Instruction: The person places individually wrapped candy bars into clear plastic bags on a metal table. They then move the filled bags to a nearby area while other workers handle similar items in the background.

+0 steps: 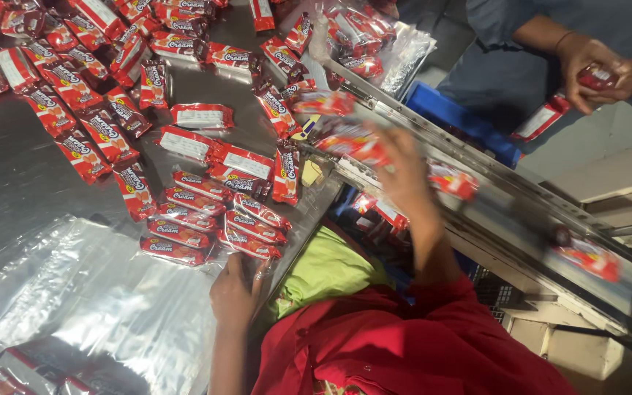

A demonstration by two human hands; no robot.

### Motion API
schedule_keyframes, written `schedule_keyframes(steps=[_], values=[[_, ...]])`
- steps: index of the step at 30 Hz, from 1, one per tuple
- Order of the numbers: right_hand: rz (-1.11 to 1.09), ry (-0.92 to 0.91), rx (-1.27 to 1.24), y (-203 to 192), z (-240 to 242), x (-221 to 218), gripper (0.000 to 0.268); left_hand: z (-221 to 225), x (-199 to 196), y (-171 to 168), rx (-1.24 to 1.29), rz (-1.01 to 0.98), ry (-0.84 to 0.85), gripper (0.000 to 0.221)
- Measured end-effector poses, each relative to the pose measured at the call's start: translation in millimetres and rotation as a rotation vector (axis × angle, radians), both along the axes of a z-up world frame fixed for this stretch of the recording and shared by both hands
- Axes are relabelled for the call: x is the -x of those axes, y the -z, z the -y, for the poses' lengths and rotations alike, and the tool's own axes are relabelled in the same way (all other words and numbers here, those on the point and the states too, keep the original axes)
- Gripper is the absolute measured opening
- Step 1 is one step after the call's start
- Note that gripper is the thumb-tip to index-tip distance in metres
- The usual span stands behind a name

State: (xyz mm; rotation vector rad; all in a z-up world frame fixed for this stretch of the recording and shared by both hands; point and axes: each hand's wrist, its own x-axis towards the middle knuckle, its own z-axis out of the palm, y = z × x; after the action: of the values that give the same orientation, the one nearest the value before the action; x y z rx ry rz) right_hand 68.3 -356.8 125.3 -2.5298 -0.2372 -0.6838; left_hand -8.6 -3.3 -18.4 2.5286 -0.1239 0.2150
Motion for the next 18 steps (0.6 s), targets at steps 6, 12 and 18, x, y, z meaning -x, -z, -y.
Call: schedule_keyframes(steps=[6,12,18], values=[[0.002,-0.087,0.207,-7.8,31.4,-13.7,0.076,-1.7,0.5,-2.9,0.013,-0.051,-0.012,0.045],[-0.571,-0.407,-0.503,38.3,-3.2,-7.5,0.072,-11.8,0.7,10.4,0.082,-0.046,0.047,0.031],[-1.351,-0.912,-1.101,98.6,-99.1,78.1,0.066,-32.9,-3.6,17.9,1.444,-0.374,0.010,0.011]])
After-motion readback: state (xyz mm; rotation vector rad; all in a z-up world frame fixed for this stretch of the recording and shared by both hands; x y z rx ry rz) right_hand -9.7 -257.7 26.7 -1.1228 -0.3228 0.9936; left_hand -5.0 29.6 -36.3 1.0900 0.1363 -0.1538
